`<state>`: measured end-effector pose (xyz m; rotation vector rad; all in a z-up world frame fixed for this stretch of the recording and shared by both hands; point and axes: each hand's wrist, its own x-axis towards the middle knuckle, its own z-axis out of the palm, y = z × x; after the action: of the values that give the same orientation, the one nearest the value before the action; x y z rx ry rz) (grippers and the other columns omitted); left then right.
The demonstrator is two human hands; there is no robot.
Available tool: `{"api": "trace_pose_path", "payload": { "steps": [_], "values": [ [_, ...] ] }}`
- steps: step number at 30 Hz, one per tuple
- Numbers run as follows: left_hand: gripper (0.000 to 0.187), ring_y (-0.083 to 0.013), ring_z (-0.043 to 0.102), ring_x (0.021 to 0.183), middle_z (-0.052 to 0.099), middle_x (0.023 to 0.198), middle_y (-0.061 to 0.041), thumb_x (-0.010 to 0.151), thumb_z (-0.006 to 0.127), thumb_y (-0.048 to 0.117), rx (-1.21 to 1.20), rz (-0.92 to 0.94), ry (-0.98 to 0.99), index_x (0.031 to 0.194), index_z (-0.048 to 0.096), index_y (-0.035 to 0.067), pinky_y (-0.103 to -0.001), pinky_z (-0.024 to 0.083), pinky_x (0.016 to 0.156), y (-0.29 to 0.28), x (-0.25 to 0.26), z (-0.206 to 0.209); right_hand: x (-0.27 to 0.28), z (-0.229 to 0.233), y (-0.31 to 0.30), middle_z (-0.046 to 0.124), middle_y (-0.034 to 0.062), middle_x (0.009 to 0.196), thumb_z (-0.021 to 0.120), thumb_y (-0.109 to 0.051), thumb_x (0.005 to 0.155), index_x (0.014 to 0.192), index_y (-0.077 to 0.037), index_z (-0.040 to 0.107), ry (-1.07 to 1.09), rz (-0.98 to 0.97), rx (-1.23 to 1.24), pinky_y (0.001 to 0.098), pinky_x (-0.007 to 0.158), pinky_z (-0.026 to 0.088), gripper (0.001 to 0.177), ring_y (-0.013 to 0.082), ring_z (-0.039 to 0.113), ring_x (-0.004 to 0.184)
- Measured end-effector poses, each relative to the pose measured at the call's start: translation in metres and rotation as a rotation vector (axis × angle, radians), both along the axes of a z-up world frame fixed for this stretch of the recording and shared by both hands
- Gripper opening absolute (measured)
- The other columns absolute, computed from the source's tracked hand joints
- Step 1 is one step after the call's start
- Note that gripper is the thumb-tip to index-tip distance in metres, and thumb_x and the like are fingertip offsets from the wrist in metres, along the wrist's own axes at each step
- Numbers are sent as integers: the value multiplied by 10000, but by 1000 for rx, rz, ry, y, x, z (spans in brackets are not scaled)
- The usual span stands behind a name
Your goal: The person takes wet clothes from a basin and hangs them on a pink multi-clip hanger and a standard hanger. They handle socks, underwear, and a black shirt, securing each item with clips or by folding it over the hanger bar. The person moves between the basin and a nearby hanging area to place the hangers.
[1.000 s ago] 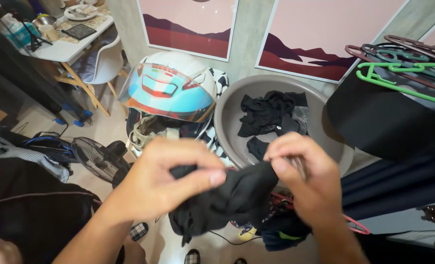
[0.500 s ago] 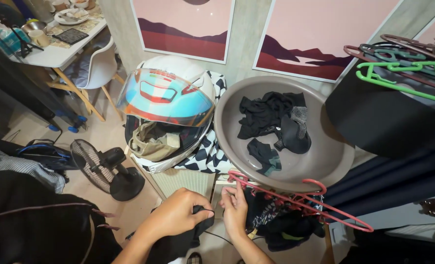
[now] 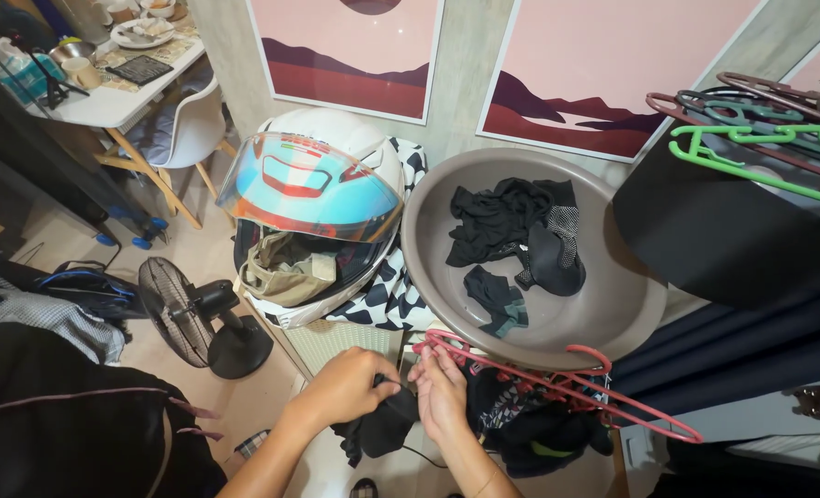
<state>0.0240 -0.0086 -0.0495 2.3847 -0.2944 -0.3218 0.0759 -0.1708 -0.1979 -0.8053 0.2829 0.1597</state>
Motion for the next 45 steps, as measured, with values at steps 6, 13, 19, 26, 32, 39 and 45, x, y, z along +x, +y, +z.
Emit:
{"api": "trace_pose_path", "payload": {
  "steps": [6, 13, 19, 26, 32, 39, 45],
  "values": [
    [113, -280, 719, 908, 796, 996, -7, 889, 697, 189, -11, 138, -77, 959, 783, 167, -403, 537, 799, -3, 14, -34, 5, -25, -9, 636, 72, 895, 725, -171, 933, 1083, -54, 668, 104, 26, 106, 339, 822, 480, 199, 198, 591, 794],
    [128, -310, 679, 972, 746, 985, -21, 908, 661, 197, 35, 112, -139, 975, 768, 180, -467, 522, 795, -3, 33, -54, 11, -44, -14, 714, 223, 1120, 658, -166, 960, 1158, 21, 673, 19, 84, 129, 409, 1082, 496, 273, 315, 679, 1093],
    [108, -292, 699, 924, 768, 978, -35, 879, 696, 166, -70, 39, -152, 954, 772, 145, -402, 514, 800, -1, 44, -62, 13, -39, -14, 694, 226, 1150, 655, -121, 951, 1216, 21, 634, -54, 37, 76, 434, 1070, 497, 301, 328, 665, 1114],
    [59, -267, 690, 800, 777, 888, -29, 883, 693, 166, -88, 24, -102, 904, 737, 131, -353, 489, 760, 1, 50, -50, 12, -43, -11, 709, 223, 1116, 667, -104, 953, 1154, 27, 655, -82, -17, 38, 336, 913, 517, 240, 288, 679, 1044],
    [92, -155, 723, 806, 792, 885, 58, 875, 721, 113, -276, 19, -209, 846, 773, 182, -287, 508, 774, -5, 58, -61, 13, -50, -4, 707, 220, 1191, 631, -85, 973, 1193, -16, 657, -80, -42, 108, 376, 1084, 490, 232, 294, 664, 1131],
    [50, -126, 659, 740, 792, 915, 35, 884, 751, 163, -339, 127, -154, 873, 799, 153, -272, 483, 707, -1, 54, -61, -14, 24, -5, 750, 166, 1187, 648, -168, 962, 1187, 70, 732, -12, 17, -286, 304, 1043, 495, 338, 184, 661, 1125],
    [193, -149, 682, 811, 719, 854, 21, 886, 756, 211, -289, 246, -116, 1070, 715, 168, -301, 502, 806, 9, 32, -46, -28, 21, -27, 796, 94, 1214, 766, -227, 842, 1206, -38, 755, -91, 19, -874, 287, 1049, 534, 410, 166, 728, 1156]
  ]
}}
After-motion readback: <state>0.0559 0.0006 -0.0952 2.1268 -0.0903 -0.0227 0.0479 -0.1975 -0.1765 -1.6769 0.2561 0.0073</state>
